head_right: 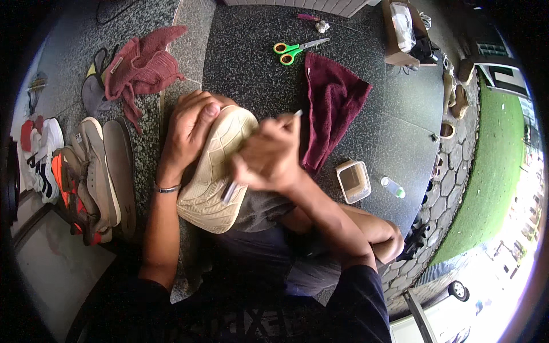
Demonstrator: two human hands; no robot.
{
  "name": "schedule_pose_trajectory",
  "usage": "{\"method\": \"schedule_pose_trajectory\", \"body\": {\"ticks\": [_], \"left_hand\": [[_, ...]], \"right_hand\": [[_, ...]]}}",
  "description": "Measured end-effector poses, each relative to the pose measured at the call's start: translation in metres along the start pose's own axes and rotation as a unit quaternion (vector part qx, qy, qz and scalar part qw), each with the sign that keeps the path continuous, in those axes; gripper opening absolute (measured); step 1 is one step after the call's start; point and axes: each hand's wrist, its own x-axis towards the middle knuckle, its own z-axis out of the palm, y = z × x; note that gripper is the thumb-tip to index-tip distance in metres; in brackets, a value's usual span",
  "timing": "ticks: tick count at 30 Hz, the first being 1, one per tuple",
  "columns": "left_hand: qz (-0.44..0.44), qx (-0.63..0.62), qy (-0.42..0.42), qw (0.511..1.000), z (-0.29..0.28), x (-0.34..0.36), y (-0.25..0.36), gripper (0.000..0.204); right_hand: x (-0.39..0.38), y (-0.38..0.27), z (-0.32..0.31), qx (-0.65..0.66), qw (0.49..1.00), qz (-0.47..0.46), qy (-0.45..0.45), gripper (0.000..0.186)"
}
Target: Cleaning and applying adhesive to the sole of a shoe during a repair process.
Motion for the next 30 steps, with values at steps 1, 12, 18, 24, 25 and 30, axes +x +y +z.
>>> {"method": "schedule_pose_trajectory", "body": {"ticks": [1, 12, 18, 24, 25, 30], "left_hand": [[-0.019, -0.017, 0.011, 1.0, -0.005, 0.0, -0.003, 0.034], [-0.08, -0.133, 0.007, 0.988, -0.003, 0.009, 0.003, 0.046], [-0.11, -0.127, 0.013, 0.986, -0.01, 0.002, 0.009, 0.046], [-0.052, -0.04, 0.059, 0.996, 0.003, -0.007, -0.005, 0.036], [0.014, 0.027, 0.098, 0.995, 0.004, -0.008, -0.009, 0.033], [-0.076, -0.02, 0.012, 0.997, 0.003, 0.006, 0.007, 0.034]], "right_hand": [[0.002, 0.034, -0.015, 0.002, 0.998, 0.047, 0.028, 0.008], [-0.057, 0.141, -0.021, -0.364, 0.882, 0.289, -0.075, 0.038], [0.039, 0.034, -0.028, 0.138, 0.888, 0.414, 0.143, 0.015], [0.048, -0.048, 0.001, -0.046, 0.979, 0.192, -0.043, 0.027], [0.041, -0.063, 0.001, -0.062, 0.974, 0.203, -0.081, 0.031], [-0.007, -0.118, -0.013, -0.013, 0.958, 0.212, -0.195, 0.032]]}}
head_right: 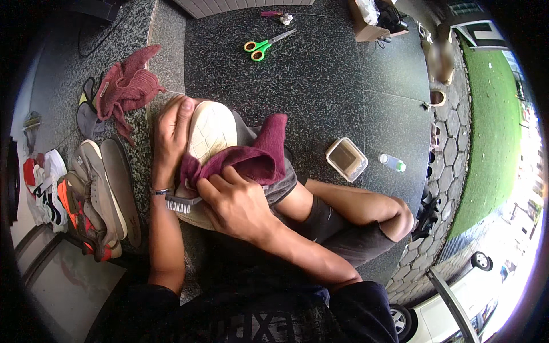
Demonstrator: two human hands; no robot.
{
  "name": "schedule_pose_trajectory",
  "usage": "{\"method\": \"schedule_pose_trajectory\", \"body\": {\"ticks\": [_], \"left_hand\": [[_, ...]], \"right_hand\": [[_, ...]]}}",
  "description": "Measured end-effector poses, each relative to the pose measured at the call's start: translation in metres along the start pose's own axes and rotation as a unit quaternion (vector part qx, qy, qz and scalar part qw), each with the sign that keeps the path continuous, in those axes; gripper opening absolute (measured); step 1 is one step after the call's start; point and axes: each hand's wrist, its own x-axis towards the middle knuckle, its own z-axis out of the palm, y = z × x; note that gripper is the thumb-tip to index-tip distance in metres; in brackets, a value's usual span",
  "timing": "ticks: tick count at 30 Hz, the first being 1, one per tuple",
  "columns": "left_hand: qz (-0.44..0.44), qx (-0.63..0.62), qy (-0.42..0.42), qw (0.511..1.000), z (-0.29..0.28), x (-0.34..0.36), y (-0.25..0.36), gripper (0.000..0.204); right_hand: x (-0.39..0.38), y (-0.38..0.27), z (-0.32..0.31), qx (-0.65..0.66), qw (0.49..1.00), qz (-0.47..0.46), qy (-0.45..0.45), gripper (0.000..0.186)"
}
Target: Cleaning and applying adhesive to the sole of a shoe during a repair process.
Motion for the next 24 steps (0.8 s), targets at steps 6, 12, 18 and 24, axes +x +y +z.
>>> {"method": "schedule_pose_trajectory", "body": {"ticks": [6, 12, 18, 24], "left_hand": [[-0.051, -0.077, 0.013, 0.996, -0.008, -0.005, 0.002, 0.04], [-0.034, -0.089, 0.042, 0.995, -0.002, -0.01, -0.004, 0.043], [-0.049, -0.014, 0.025, 0.998, 0.001, -0.005, -0.001, 0.039], [-0.122, -0.131, 0.024, 0.984, -0.006, -0.012, -0.003, 0.043]], "right_hand": [[0.04, 0.034, -0.038, 0.222, 0.926, 0.146, 0.267, 0.013], [0.044, 0.028, 0.011, 0.109, 0.97, 0.001, 0.216, 0.042], [-0.035, -0.005, 0.032, 0.063, 0.992, -0.055, 0.089, 0.045], [-0.09, -0.02, 0.024, 0.195, 0.971, 0.009, -0.137, 0.043]]}}
